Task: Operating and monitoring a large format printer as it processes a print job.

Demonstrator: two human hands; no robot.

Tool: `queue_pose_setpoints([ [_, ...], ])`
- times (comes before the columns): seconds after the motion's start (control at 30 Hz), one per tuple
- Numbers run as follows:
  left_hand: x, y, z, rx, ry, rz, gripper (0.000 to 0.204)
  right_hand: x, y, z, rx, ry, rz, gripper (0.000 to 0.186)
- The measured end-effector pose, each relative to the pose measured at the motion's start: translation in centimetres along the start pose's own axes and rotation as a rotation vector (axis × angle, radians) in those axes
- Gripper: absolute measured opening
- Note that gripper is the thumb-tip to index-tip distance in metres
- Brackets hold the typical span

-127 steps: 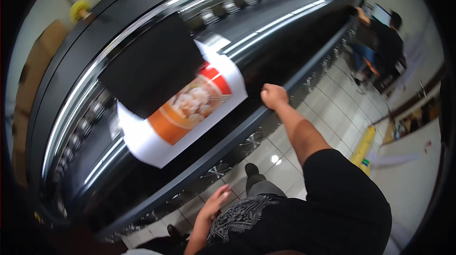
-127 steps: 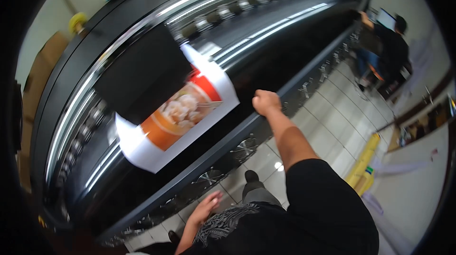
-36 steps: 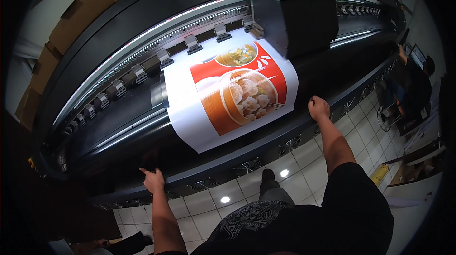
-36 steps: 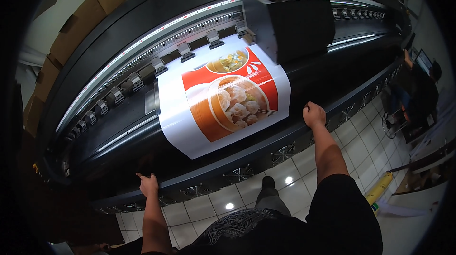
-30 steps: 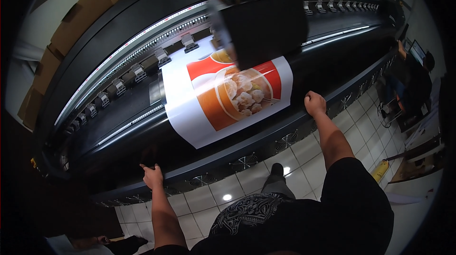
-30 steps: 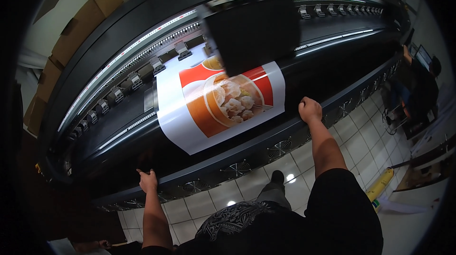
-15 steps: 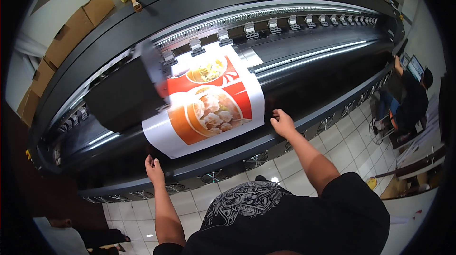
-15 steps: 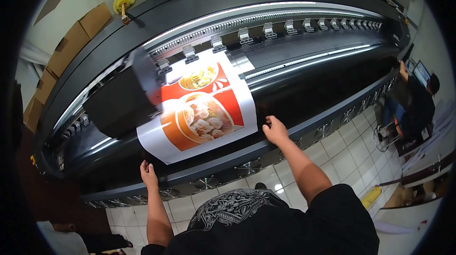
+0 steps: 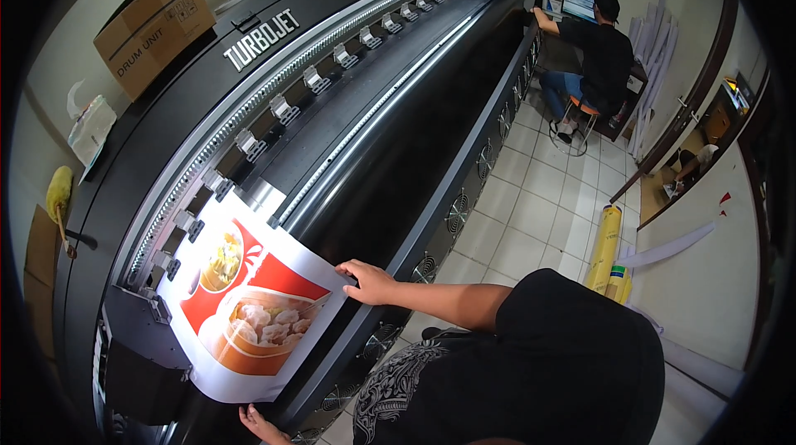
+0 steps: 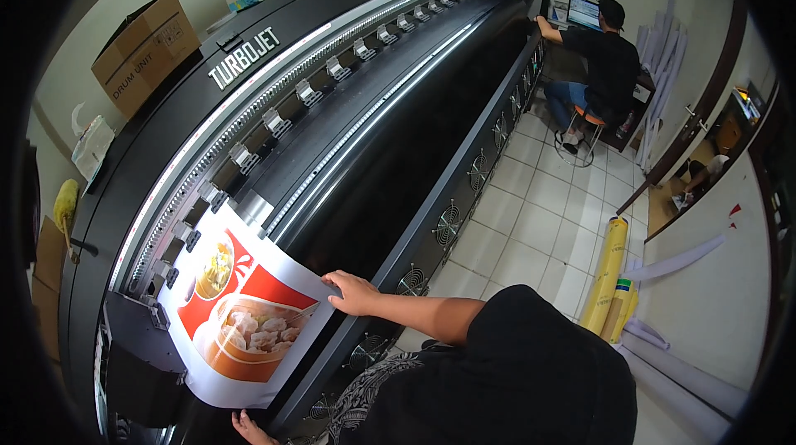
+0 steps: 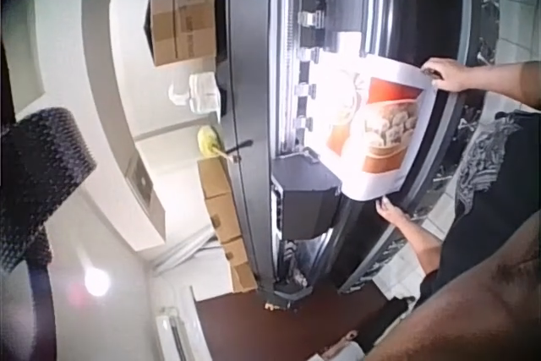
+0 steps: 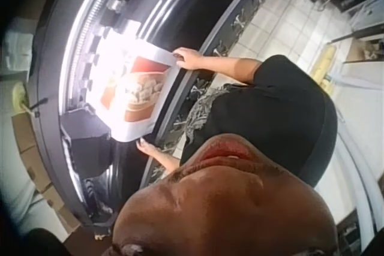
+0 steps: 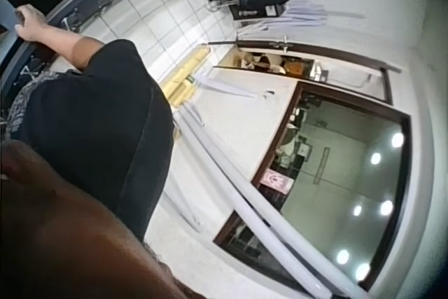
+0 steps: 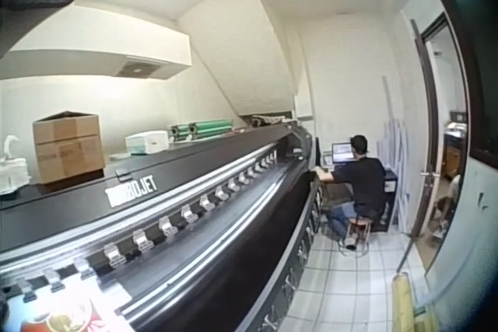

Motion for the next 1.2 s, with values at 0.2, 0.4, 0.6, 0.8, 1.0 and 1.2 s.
queue_pose_setpoints([
  [0.2,-0.7,0.0,-0.6,0.044,0.068,-0.156,0.049,2.0,0.2,0.0,-0.012,0.072,0.076,0.055],
  [0.4,0.4,1.1,-2.1,-0.16,-0.109,-0.028,0.058,2.9,0.3,-0.1,0.043,0.189,0.125,0.053],
  [0.6,-0.5,-0.1,-0.2,-0.184,-0.119,-0.019,0.056,5.5,1.7,0.1,-0.001,0.097,0.175,0.044],
  [0.8,0.3,1.4,-3.6,-0.131,-0.339,-0.108,0.042,4.5,1.3,1.7,0.0,0.378,0.125,0.037],
  [1.0,-2.1,1.2,-3.4,-0.14,-0.412,-0.16,0.034,4.2,1.9,1.7,0.136,0.553,0.078,0.018],
  [1.2,-1.8,2.2,-2.9,-0.074,-0.538,-0.32,0.039,4.0,1.8,2.1,0.187,0.477,0.03,0.02],
])
Point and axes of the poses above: each hand's wrist, its own y-axis towards the middle knuckle, its own x-axis out of the palm, z = x × y, the point moved 1 cm from there along y, towards the middle knuckle, and after that the axes turned 11 degrees about -y, right-handed, at the moved point
